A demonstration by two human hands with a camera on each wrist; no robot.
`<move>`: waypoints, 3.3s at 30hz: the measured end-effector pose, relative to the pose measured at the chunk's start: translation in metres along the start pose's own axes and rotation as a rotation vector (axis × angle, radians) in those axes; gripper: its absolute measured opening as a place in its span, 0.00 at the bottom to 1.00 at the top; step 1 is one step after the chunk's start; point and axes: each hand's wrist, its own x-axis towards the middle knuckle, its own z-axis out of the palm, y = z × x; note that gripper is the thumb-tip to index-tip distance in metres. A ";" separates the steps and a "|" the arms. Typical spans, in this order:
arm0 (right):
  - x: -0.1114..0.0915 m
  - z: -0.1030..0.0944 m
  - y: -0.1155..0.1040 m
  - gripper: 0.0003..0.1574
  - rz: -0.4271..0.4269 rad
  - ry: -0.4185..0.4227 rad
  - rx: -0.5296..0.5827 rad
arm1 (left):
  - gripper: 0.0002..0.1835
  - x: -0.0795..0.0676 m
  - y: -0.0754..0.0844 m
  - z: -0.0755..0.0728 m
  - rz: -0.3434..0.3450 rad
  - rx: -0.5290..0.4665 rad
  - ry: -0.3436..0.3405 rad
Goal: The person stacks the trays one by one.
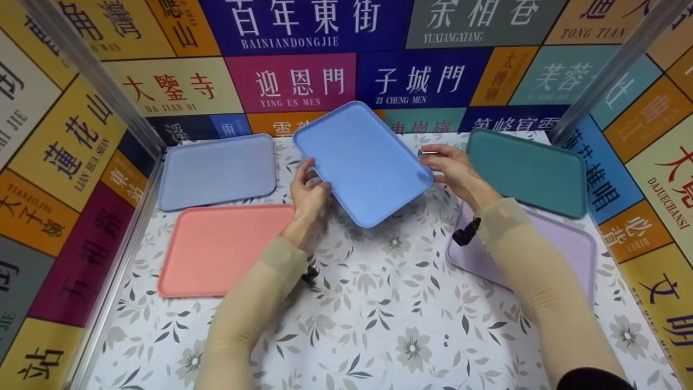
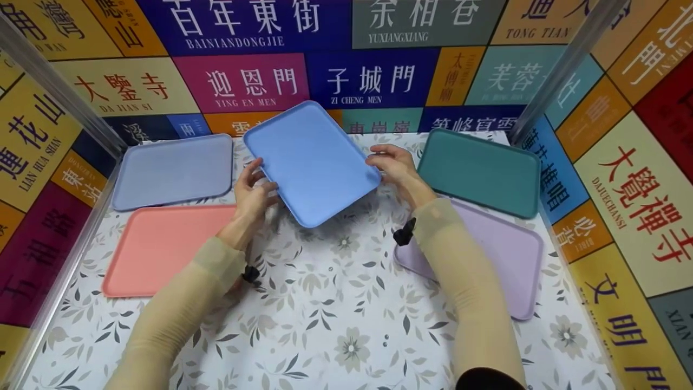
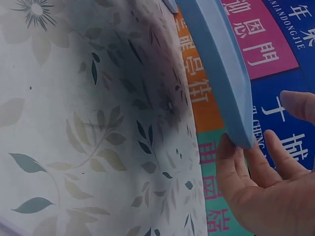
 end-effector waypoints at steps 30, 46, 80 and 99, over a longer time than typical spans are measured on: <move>0.009 0.006 0.009 0.59 -0.146 -0.334 -0.063 | 0.45 0.058 0.032 -0.038 -0.124 0.321 -0.385; 0.024 0.019 0.035 0.60 -0.099 -0.294 -0.116 | 0.46 0.077 0.027 -0.042 -0.184 0.518 -0.420; 0.041 0.048 0.042 0.59 -0.006 -0.159 -0.499 | 0.41 0.126 -0.035 -0.031 -0.038 0.857 -0.281; 0.037 0.057 0.033 0.53 -0.028 -0.061 -0.767 | 0.39 0.143 -0.054 -0.027 -0.003 1.060 -0.297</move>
